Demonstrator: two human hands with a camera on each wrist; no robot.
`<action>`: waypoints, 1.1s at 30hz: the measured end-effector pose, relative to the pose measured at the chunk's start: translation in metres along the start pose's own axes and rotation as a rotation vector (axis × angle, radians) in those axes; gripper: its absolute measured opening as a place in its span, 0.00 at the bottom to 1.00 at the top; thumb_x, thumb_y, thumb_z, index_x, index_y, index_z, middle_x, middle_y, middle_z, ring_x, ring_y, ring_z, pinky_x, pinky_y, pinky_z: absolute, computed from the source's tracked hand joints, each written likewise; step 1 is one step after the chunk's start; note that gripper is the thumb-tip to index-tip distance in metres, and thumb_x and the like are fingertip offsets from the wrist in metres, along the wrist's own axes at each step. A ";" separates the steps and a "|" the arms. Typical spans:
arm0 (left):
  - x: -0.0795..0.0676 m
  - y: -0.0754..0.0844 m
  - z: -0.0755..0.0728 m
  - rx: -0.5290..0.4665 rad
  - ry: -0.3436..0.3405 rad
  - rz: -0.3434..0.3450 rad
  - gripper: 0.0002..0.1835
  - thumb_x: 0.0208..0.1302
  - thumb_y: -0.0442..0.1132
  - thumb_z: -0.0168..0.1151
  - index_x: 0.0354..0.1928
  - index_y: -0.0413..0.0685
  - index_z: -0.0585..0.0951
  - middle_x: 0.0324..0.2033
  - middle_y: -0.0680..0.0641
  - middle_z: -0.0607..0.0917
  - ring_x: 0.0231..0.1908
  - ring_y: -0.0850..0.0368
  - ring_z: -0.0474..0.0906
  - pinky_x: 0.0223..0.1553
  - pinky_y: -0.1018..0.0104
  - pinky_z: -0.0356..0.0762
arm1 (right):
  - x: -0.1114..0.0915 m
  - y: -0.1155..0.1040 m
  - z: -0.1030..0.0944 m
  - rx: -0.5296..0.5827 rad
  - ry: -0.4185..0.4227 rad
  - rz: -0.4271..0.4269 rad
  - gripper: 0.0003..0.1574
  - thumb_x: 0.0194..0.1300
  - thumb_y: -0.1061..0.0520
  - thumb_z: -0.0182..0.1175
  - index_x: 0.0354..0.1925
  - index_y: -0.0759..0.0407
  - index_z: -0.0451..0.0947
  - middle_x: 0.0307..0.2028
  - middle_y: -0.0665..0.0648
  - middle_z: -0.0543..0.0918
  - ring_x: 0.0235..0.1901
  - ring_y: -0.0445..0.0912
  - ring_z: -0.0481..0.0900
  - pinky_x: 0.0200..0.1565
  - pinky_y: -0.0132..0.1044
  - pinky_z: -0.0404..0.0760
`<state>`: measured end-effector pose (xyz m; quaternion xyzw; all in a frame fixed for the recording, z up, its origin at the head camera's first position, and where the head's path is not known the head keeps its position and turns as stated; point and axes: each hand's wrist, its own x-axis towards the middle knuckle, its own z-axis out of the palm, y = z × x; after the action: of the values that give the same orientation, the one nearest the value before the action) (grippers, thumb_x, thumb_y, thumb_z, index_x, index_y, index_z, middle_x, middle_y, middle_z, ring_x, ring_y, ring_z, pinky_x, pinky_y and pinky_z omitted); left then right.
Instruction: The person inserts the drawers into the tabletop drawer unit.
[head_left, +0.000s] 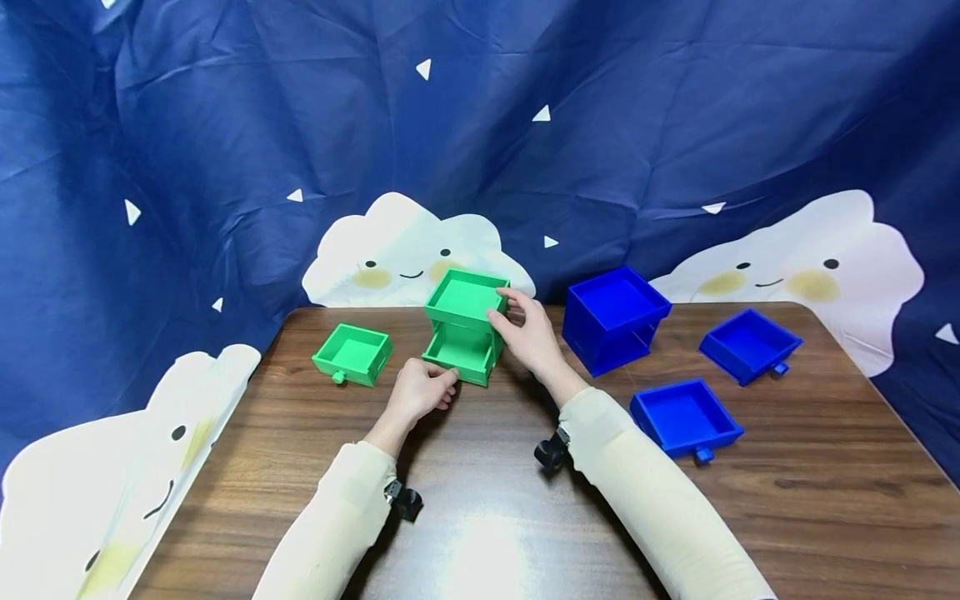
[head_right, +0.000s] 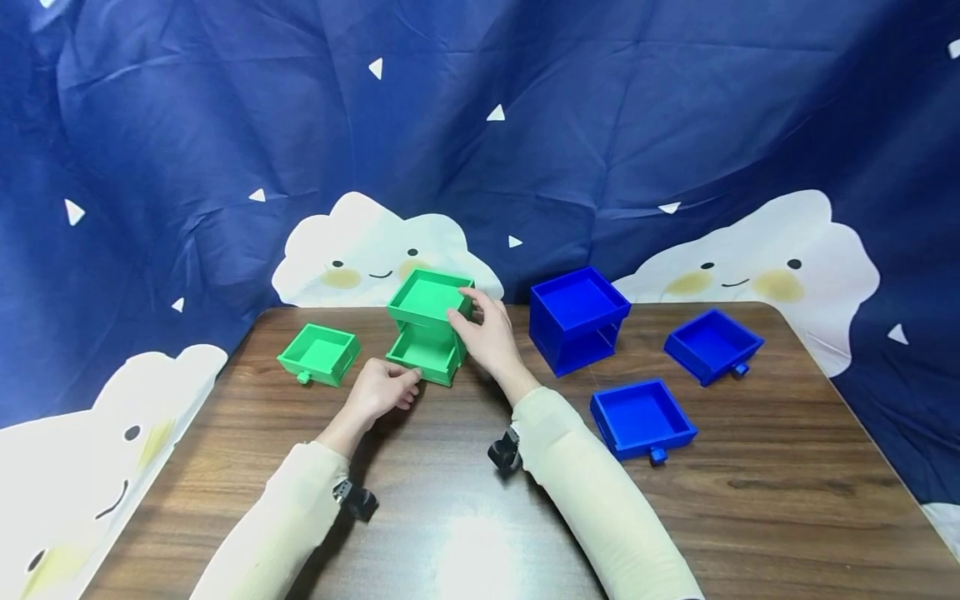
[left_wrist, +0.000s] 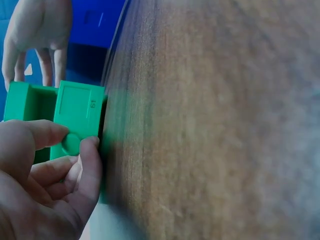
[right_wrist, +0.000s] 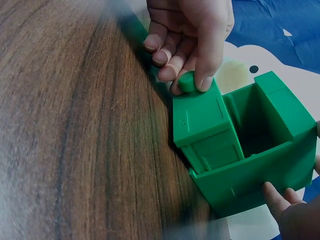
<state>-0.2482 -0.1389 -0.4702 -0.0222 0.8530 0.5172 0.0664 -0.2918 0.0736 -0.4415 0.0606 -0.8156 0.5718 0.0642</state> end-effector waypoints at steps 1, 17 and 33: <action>0.001 0.001 0.000 0.003 -0.001 0.003 0.15 0.72 0.40 0.67 0.35 0.31 0.91 0.24 0.41 0.90 0.19 0.61 0.83 0.26 0.63 0.87 | 0.000 0.000 0.000 0.002 0.000 0.000 0.33 0.77 0.46 0.64 0.75 0.51 0.74 0.71 0.70 0.72 0.70 0.66 0.78 0.72 0.59 0.76; 0.009 0.004 0.003 0.008 0.012 0.001 0.15 0.73 0.39 0.67 0.36 0.31 0.91 0.24 0.42 0.90 0.19 0.61 0.83 0.25 0.64 0.87 | -0.001 -0.001 0.000 0.014 -0.003 0.010 0.33 0.78 0.46 0.65 0.75 0.51 0.74 0.71 0.70 0.72 0.70 0.65 0.78 0.72 0.58 0.76; 0.022 0.008 0.007 -0.004 0.017 -0.014 0.15 0.73 0.39 0.67 0.36 0.31 0.90 0.23 0.43 0.89 0.19 0.60 0.82 0.25 0.65 0.86 | -0.003 -0.001 0.000 0.018 -0.007 0.009 0.33 0.78 0.47 0.64 0.76 0.50 0.74 0.71 0.69 0.71 0.70 0.65 0.77 0.72 0.60 0.75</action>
<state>-0.2700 -0.1281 -0.4692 -0.0327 0.8525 0.5180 0.0627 -0.2891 0.0736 -0.4407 0.0594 -0.8109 0.5793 0.0583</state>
